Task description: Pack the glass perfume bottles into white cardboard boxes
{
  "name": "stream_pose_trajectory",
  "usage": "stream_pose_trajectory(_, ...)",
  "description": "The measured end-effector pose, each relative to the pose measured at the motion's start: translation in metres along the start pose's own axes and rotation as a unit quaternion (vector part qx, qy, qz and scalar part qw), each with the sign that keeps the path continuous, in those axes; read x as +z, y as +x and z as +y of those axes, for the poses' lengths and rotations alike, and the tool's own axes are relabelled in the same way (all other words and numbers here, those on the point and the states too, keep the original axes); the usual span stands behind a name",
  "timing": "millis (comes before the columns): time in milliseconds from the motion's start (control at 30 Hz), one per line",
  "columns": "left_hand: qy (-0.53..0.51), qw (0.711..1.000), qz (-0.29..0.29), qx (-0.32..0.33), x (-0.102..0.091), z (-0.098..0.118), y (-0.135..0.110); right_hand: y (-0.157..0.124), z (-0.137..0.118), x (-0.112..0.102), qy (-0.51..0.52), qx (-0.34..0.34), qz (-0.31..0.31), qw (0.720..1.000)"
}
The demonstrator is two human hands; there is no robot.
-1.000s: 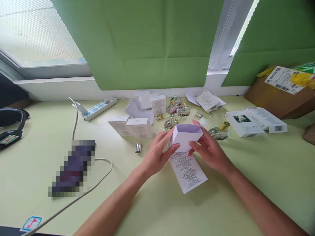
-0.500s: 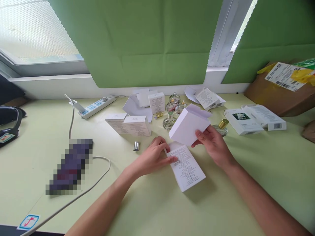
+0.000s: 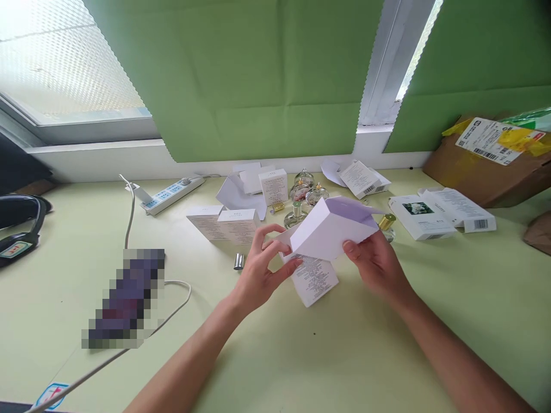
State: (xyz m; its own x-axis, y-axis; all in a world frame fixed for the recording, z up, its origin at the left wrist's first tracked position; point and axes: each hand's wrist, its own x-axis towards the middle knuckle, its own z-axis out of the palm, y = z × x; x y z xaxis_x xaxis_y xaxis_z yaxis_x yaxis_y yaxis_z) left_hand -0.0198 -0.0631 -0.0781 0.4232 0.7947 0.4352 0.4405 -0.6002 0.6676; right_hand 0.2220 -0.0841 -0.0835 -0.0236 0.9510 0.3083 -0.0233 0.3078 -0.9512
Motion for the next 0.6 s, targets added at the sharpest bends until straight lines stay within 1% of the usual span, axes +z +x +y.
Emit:
stream_pose_trajectory(67, 0.02, 0.997, 0.036, 0.062, 0.0, -0.004, -0.001, -0.002, -0.005, 0.001, -0.011, -0.018, 0.003, 1.0)
stream_pose_trajectory(100, 0.025, 0.995, 0.042, 0.085, -0.001, -0.006, -0.001, -0.003, -0.008, 0.001, -0.016, -0.027, 0.008, 0.999)
stream_pose_trajectory(167, 0.029, 0.992, 0.035, 0.114, 0.0, -0.007, -0.001, -0.005, -0.014, 0.003, -0.024, -0.047, 0.029, 0.998)
stream_pose_trajectory(233, 0.031, 0.991, 0.014, 0.131, 0.001, -0.005, -0.002, -0.007, -0.018, 0.005, -0.032, -0.068, 0.059, 0.995)
stream_pose_trajectory(300, 0.036, 0.989, 0.003, 0.145, 0.004, -0.001, -0.003, -0.01, -0.02, 0.005, -0.043, -0.09, 0.077, 0.992)
stream_pose_trajectory(333, 0.04, 0.988, 0.003, 0.152, 0.005, 0.0, -0.004, -0.012, -0.019, 0.005, -0.05, -0.1, 0.073, 0.991)
stream_pose_trajectory(433, 0.049, 0.985, 0.015, 0.163, 0.008, 0.003, -0.006, -0.017, -0.016, 0.003, -0.089, -0.124, 0.027, 0.988)
stream_pose_trajectory(500, 0.043, 0.987, 0.019, 0.157, 0.01, 0.003, -0.006, -0.018, -0.015, 0.0, -0.131, -0.152, 0.01, 0.98)
stream_pose_trajectory(600, 0.019, 0.99, 0.028, 0.14, 0.011, 0.002, -0.006, -0.018, -0.016, -0.005, -0.172, -0.197, 0.017, 0.965)
